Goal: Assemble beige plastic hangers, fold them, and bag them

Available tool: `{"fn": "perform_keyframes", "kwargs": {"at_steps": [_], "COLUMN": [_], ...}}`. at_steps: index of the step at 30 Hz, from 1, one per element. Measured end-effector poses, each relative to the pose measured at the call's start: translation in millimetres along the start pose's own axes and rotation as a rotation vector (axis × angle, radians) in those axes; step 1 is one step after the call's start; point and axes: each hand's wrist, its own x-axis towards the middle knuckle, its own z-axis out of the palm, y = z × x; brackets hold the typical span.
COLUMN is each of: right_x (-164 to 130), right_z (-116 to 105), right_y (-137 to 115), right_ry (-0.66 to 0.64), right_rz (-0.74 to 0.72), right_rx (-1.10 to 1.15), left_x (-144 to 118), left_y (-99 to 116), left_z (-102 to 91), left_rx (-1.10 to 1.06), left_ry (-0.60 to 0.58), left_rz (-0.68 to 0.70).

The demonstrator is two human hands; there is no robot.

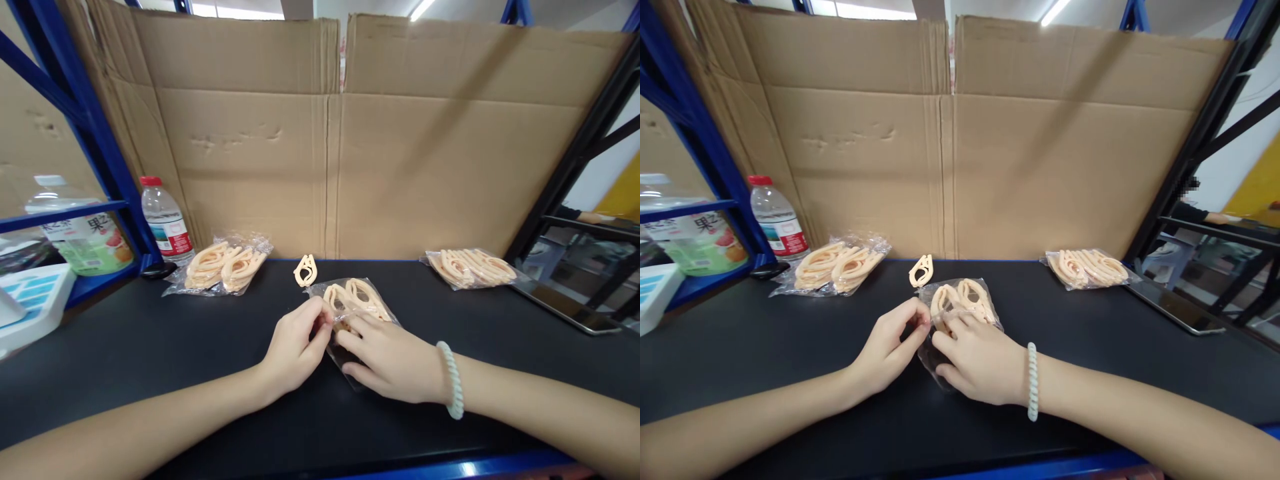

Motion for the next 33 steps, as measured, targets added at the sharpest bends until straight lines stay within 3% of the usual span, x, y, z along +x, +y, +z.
{"fn": "perform_keyframes", "kwargs": {"at_steps": [10,16,17,19,21,26,29,33], "right_x": [7,12,17,34,57,121,149,169], "right_z": [3,-65,-75,-81,-71,-15,11,29], "right_y": [8,10,16,33,58,111,124,128], "right_ry": [-0.047,-0.132,-0.106,0.1,0.219,-0.025,-0.106,-0.205], "right_rz": [0.02,-0.047,-0.035,0.037,0.06,-0.06,-0.073,-0.077], "right_rx": [0.072,0.267,0.312,0.288,0.17,-0.011,-0.033,-0.051], "left_x": [0,1,1,2,3,3,2,0], "left_y": [1,0,0,-1,-1,2,2,2], "left_z": [-0.5,-0.3,0.0,0.8,1.5,1.8,1.6,1.6], "left_rx": [0.048,0.031,0.029,0.025,0.023,0.013,0.012,0.015], "left_ry": [-0.02,-0.006,-0.003,0.011,0.032,0.073,0.074,0.072], "left_rz": [0.05,0.038,0.038,0.035,0.028,0.012,0.015,0.018]}}
